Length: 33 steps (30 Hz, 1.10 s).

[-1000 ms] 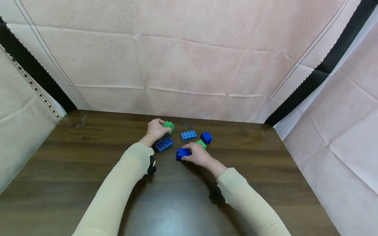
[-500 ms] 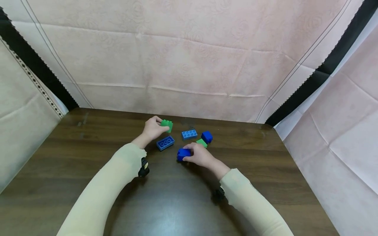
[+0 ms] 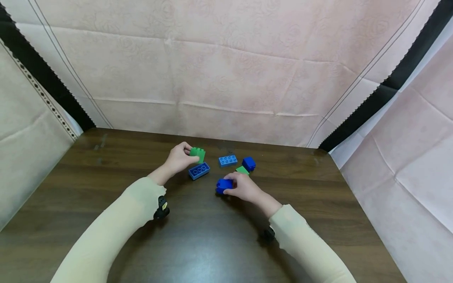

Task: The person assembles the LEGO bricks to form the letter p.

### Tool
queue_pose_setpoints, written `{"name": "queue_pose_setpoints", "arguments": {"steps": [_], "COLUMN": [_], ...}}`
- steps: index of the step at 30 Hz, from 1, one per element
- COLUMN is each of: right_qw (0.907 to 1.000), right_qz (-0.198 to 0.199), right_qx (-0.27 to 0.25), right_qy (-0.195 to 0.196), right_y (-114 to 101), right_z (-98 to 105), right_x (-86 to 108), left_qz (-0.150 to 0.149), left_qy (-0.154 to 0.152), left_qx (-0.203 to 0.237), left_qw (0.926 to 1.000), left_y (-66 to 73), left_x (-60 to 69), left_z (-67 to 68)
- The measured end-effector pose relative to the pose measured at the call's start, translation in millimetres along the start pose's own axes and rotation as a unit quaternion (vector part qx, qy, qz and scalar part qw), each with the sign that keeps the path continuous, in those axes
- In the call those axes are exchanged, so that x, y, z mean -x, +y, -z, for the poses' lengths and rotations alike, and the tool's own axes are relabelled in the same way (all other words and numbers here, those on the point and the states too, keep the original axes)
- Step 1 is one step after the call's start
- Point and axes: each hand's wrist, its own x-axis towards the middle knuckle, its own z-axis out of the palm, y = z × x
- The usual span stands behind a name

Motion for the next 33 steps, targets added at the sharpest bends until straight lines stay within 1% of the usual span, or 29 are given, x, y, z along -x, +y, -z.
{"name": "queue_pose_setpoints", "arguments": {"steps": [6, 12, 16, 19, 23, 26, 33], "right_qw": [1.0000, 0.9997, 0.9987, 0.9977, 0.9968, 0.9967, 0.9972], "right_qz": [0.000, 0.000, -0.012, -0.019, -0.027, -0.028, -0.015], "right_qx": [-0.008, -0.024, -0.050, -0.065, -0.075, -0.075, -0.071], "right_qy": [-0.002, 0.000, 0.001, -0.001, -0.006, -0.011, -0.015], "right_y": [2, 3, 5, 7, 10, 12, 14], "right_z": [0, 1, 1, 1, 1, 1, 0], "right_x": [2.0, 5.2, 8.3, 10.2, 12.7, 14.8, 20.8], "left_qz": [-0.013, -0.035, -0.059, -0.071, -0.069, -0.068, -0.087], "left_qy": [-0.037, -0.067, -0.094, -0.118, -0.144, -0.157, -0.186], "left_qx": [0.014, 0.032, 0.060, 0.084, 0.107, 0.109, 0.103], "left_qw": [0.9991, 0.9966, 0.9921, 0.9869, 0.9813, 0.9792, 0.9732], "left_y": [-2.0, -5.7, -8.4, -11.9, -16.1, -18.2, -19.9], "left_x": [8.5, 16.7, 21.4, 25.5, 30.9, 34.8, 42.5], "left_z": [3.1, 3.3, 1.3, -0.5, -3.3, -4.8, -6.8]}}
